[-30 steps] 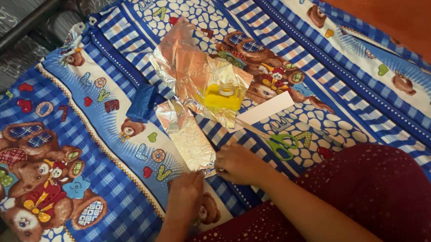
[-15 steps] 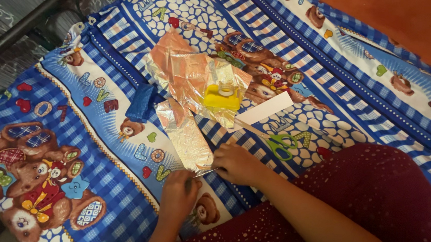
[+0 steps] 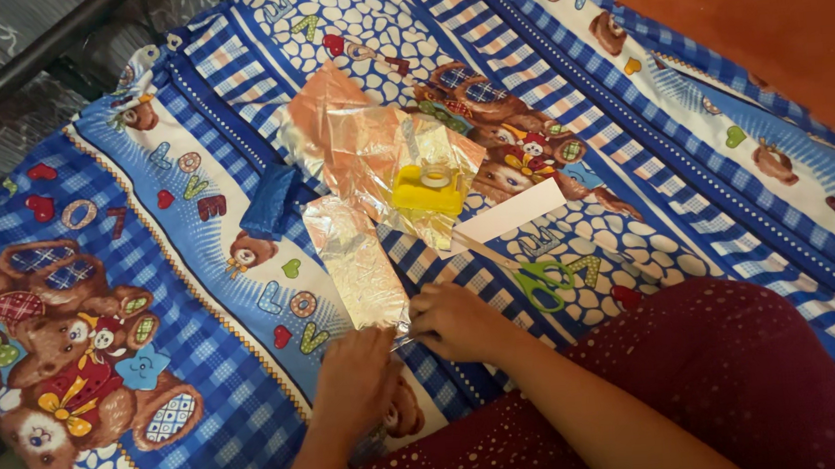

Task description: The person wraps a rectangular object with silver foil, folds the edges, and secures them with clear tape. They then use scissors to trim excess foil from the ends. The wrapped item remains on the bed.

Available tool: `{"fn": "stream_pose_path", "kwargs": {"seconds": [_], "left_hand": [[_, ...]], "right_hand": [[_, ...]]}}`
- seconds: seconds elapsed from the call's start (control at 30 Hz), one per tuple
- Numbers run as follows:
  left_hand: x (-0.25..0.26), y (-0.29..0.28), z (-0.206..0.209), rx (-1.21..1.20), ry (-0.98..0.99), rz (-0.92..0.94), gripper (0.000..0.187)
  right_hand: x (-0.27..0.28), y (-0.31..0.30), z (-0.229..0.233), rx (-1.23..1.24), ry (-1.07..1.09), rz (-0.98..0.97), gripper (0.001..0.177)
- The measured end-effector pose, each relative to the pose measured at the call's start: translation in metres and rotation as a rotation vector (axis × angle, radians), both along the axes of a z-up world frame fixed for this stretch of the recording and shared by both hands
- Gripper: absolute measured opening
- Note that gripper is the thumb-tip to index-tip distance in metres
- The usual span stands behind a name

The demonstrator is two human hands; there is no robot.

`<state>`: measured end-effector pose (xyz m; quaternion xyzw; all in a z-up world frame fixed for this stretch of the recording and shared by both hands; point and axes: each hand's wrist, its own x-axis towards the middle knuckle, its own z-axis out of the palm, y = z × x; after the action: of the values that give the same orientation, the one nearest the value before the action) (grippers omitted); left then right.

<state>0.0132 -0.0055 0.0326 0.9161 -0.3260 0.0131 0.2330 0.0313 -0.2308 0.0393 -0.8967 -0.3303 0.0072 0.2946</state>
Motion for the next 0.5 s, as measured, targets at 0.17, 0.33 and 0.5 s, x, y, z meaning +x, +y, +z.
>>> {"fn": "stream_pose_path", "kwargs": {"seconds": [0.17, 0.33, 0.5], "left_hand": [[-0.003, -0.003, -0.014, 0.144, -0.074, -0.061, 0.039], [-0.001, 0.000, -0.029, 0.204, -0.229, -0.121, 0.053], [-0.002, 0.004, -0.033, 0.045, -0.194, -0.085, 0.059]], "right_hand": [[0.000, -0.001, -0.004, 0.021, -0.060, 0.027, 0.008], [0.000, -0.002, -0.010, -0.007, -0.148, 0.047, 0.006], [-0.004, -0.003, -0.017, 0.056, -0.156, 0.012, 0.008]]}}
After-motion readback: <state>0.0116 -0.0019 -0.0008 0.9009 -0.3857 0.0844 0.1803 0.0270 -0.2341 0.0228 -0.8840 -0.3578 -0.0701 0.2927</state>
